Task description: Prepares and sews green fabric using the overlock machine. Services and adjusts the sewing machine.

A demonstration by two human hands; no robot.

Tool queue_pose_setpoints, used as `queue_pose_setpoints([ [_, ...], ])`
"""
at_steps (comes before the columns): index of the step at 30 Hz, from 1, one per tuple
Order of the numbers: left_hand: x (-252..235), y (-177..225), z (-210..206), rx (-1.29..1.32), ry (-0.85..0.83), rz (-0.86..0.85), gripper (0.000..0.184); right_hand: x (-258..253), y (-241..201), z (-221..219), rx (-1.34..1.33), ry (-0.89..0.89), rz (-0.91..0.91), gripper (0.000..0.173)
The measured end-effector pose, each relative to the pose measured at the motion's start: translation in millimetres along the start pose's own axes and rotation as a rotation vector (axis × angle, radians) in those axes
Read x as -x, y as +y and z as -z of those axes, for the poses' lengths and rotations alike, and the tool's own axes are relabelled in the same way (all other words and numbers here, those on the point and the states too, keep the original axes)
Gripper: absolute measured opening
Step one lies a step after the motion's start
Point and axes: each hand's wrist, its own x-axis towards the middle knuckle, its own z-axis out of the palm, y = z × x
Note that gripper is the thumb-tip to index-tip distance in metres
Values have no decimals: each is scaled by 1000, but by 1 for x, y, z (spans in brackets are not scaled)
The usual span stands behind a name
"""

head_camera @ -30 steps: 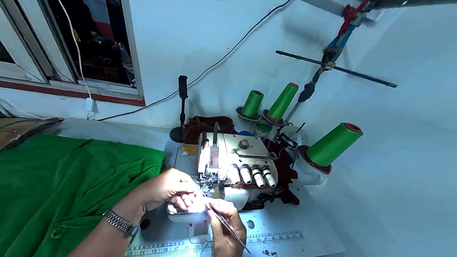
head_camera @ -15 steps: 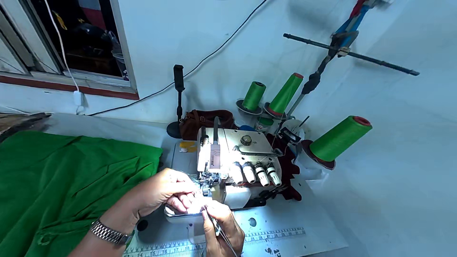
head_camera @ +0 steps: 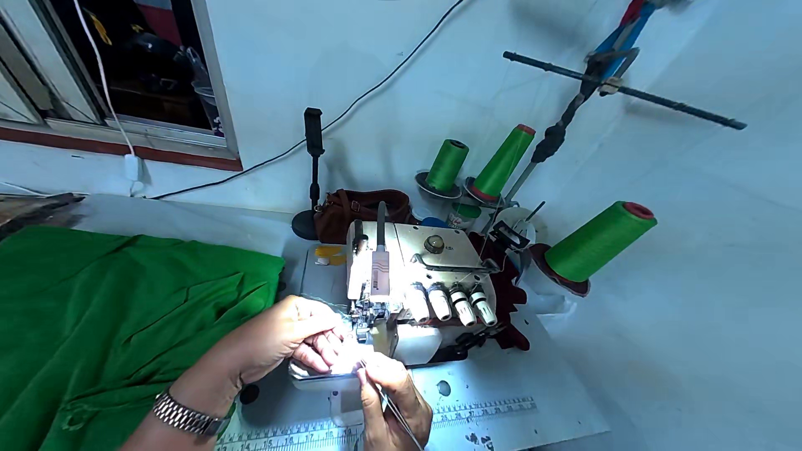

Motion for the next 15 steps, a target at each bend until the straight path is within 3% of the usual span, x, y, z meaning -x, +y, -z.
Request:
queue_pose_setpoints([
  [8,1,-1,0,22,5,-11,25,1,-1,0,3,-2,1,6],
  [15,1,-3,1,11,-6,-34,25,0,-1,-1,23,2,-7,6],
])
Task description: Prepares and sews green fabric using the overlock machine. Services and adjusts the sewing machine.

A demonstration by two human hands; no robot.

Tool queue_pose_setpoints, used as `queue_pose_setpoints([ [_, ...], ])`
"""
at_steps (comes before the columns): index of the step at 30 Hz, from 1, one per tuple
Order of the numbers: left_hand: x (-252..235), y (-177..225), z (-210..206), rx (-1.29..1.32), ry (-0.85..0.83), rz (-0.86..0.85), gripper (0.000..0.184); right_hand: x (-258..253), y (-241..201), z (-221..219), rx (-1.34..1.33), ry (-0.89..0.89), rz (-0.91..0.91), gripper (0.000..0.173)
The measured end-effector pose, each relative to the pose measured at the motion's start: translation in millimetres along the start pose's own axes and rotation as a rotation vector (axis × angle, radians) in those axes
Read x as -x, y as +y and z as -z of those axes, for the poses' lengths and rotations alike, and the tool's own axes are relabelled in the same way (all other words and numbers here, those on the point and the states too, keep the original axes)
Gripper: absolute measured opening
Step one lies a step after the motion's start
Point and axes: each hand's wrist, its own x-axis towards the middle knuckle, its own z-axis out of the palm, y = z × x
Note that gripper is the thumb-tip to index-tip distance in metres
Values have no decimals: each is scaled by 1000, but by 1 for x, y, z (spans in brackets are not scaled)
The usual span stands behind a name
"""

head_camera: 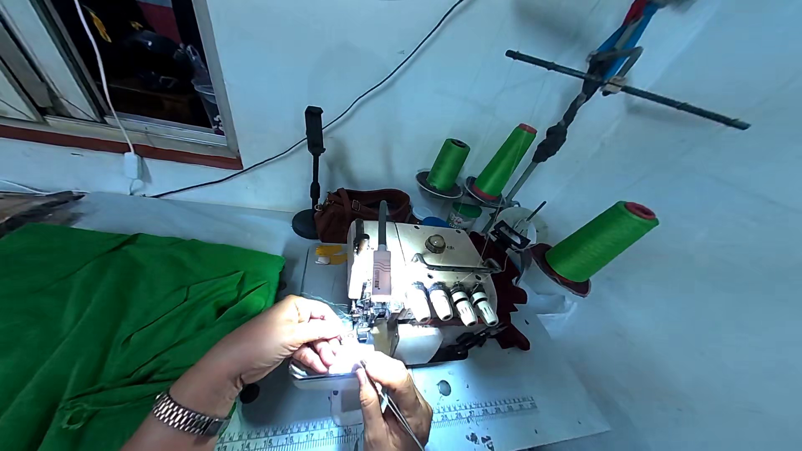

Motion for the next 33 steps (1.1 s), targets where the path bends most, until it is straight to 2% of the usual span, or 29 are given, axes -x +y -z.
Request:
queue_pose_setpoints([
  [10,0,2,-1,-30,9,7,27,0,0,1,-9,-16,4,6],
  [18,2,0,-1,22,29,-6,36,3,1,0,-11,7,14,6],
  [33,3,-9,-3,98,82,-104,26,5,2,-3,-4,47,29,8],
])
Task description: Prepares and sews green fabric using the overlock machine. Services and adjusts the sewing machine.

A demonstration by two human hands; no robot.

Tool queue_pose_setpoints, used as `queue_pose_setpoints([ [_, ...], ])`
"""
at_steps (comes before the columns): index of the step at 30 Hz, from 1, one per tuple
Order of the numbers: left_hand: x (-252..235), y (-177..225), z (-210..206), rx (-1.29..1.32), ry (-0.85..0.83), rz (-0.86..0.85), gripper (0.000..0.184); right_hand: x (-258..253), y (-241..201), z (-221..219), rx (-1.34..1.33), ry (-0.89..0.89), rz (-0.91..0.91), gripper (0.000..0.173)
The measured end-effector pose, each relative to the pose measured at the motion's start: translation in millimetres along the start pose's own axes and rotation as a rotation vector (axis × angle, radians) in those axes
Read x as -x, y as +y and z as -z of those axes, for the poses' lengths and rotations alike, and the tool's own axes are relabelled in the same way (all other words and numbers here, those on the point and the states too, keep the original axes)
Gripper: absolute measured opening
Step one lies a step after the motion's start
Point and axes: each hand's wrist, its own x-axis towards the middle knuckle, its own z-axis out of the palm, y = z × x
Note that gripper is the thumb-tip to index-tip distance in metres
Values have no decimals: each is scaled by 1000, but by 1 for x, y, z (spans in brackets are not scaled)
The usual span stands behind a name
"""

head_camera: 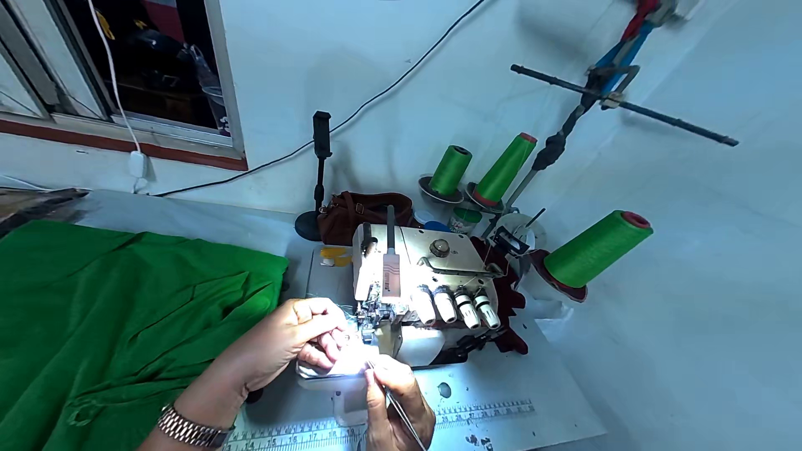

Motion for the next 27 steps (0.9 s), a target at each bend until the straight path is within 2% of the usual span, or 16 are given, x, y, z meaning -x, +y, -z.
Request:
queue_pose_setpoints([
  [3,5,-17,-1,-25,122,-206,26,-2,-2,-2,59,41,3,6],
  [7,33,-51,0,-181,483,-600,24,-13,-9,-7,252,91,8,4],
  [10,59,-75,10,-430,686,-724,21,-18,-12,-12,378,104,3,7],
  [13,73,-94,23,-567,715,-672,25,-19,-11,-16,423,115,13,10],
  [18,77,-93,26,-369,681,-557,18,-21,-13,-18,436,91,7,8],
  [27,80,-94,36,-144,618,-537,24,-21,-10,-19,432,83,7,7],
])
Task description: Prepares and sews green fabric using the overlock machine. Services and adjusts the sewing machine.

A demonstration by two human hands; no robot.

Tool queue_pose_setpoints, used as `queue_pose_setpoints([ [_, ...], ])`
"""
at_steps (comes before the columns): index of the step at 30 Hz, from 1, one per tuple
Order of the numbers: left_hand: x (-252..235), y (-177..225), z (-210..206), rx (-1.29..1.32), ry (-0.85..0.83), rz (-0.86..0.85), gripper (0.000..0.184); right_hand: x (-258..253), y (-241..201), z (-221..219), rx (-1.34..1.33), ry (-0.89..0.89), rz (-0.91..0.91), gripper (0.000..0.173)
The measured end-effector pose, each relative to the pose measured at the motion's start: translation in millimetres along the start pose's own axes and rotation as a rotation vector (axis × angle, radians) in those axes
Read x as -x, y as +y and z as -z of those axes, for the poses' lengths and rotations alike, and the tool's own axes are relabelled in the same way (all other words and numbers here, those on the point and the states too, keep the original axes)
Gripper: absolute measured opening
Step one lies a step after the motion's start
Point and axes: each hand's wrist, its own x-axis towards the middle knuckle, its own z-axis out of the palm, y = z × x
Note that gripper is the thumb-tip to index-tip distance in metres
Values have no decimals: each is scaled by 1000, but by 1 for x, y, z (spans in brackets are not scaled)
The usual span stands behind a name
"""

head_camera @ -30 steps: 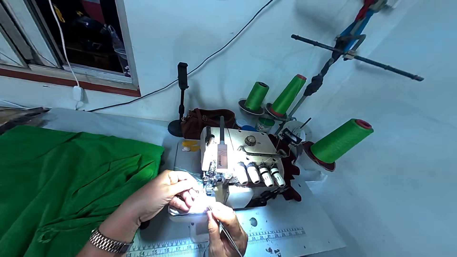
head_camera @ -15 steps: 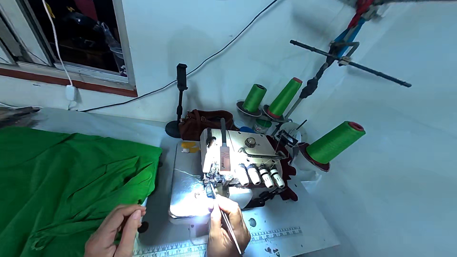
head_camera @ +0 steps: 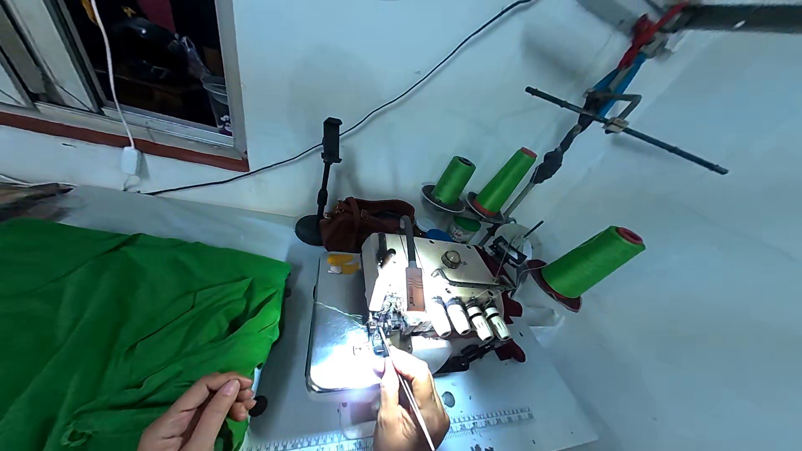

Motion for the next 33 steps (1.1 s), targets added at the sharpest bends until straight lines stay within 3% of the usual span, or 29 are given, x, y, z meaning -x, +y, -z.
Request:
queue_pose_setpoints([
  [33,0,1,-2,34,-44,-13,27,0,-3,-3,9,25,-54,6],
])
